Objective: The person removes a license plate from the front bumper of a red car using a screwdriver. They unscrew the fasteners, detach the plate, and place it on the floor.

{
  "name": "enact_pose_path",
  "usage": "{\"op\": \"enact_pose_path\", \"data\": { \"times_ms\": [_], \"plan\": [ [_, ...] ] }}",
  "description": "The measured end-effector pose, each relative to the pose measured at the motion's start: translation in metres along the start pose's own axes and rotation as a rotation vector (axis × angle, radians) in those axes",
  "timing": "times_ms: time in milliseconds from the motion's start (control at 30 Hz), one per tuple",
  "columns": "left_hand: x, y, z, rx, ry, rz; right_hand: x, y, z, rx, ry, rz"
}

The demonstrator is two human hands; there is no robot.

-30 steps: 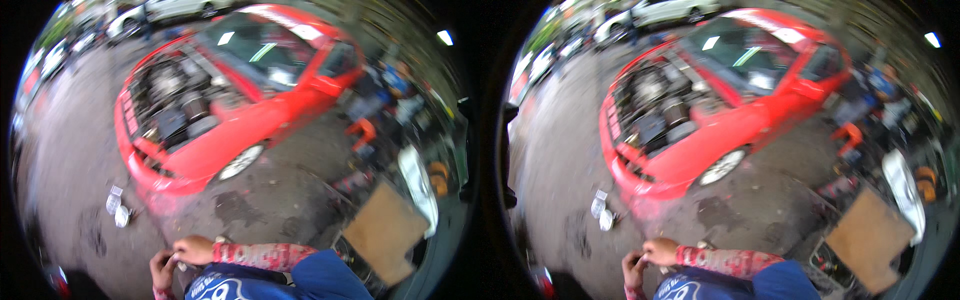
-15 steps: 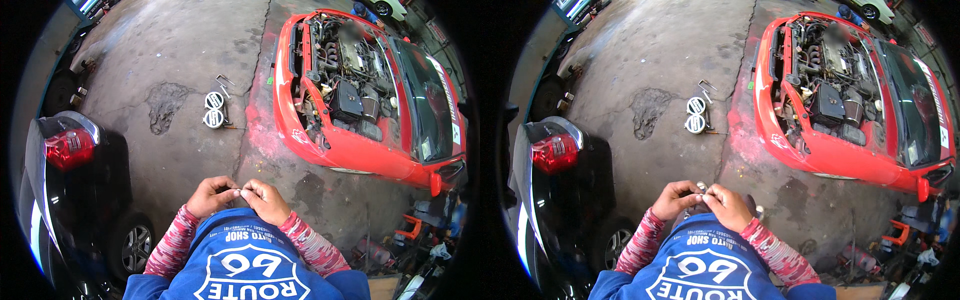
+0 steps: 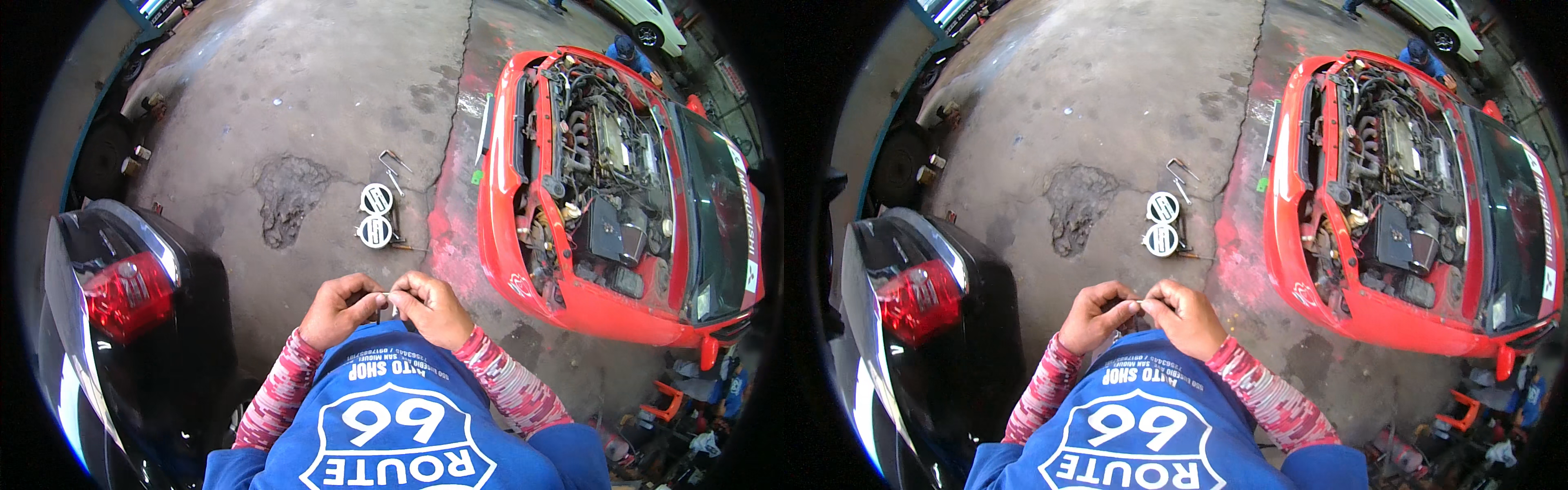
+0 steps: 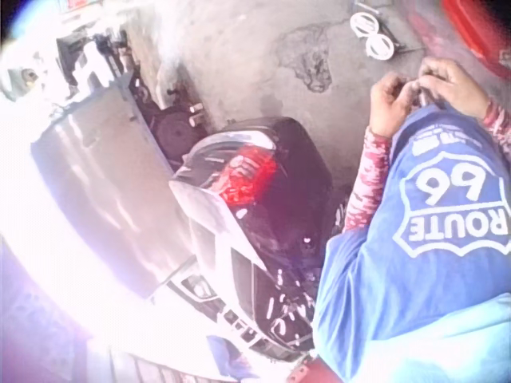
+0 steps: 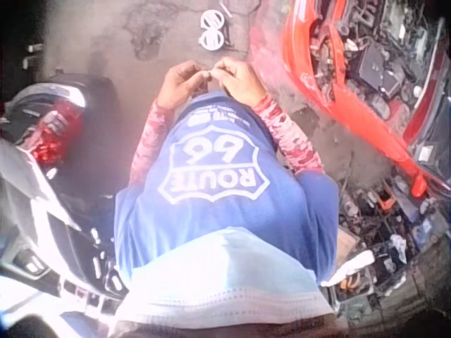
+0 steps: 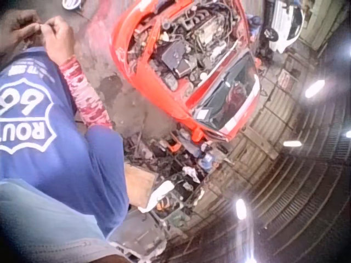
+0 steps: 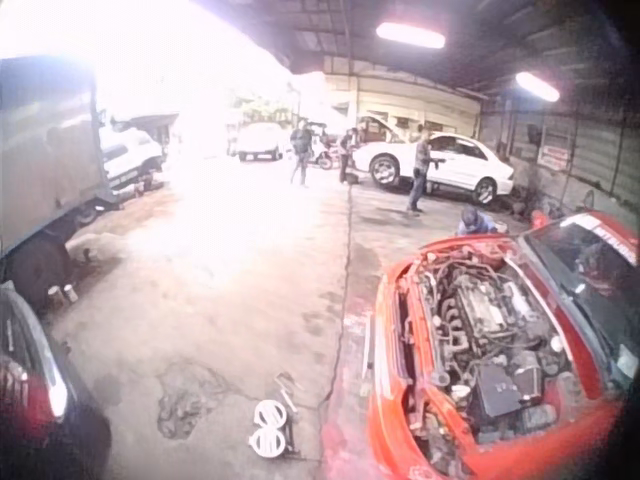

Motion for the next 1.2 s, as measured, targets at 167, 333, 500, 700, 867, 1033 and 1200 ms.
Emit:
{"op": "enact_pose_path", "data": {
  "times_ms": [167, 333, 500, 700, 867, 1033, 1200],
  "plan": [
    [0.076, 0.057, -0.011, -0.036, -0.034, -0.054, -0.016, 0.087, 0.051, 0.011, -0.071, 0.090],
    [0.170, 0.145, -0.002, -0.082, -0.068, -0.024, -0.027, 0.211, 0.083, 0.009, -0.147, 0.048],
    [0.288, 0.239, -0.021, -0.034, -0.017, 0.017, -0.053, 0.344, 0.134, -0.032, 0.042, -0.028],
    [0.378, 0.343, -0.091, -0.117, 0.146, 0.190, -0.057, 0.433, 0.221, 0.120, -0.030, -0.110],
    [0.383, 0.414, -0.112, -0.104, 0.128, 0.178, -0.019, 0.487, 0.246, 0.135, 0.145, -0.142],
    [0.372, 0.488, -0.113, -0.009, 0.093, 0.381, 0.028, 0.527, 0.255, 0.151, 0.215, -0.186],
    [0.340, 0.617, -0.112, -0.001, 0.203, 0.603, 0.119, 0.580, 0.256, 0.193, 0.335, -0.315]
  ]
}}
Point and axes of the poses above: each hand's wrist, its own y-axis towards the middle knuckle, its own x-axis out of the back of the hand, z = x × y, the point moved 7 cm from there along y, towards the middle knuckle, and after that the axes turned 11 degrees about -x, right-handed, at the moved point
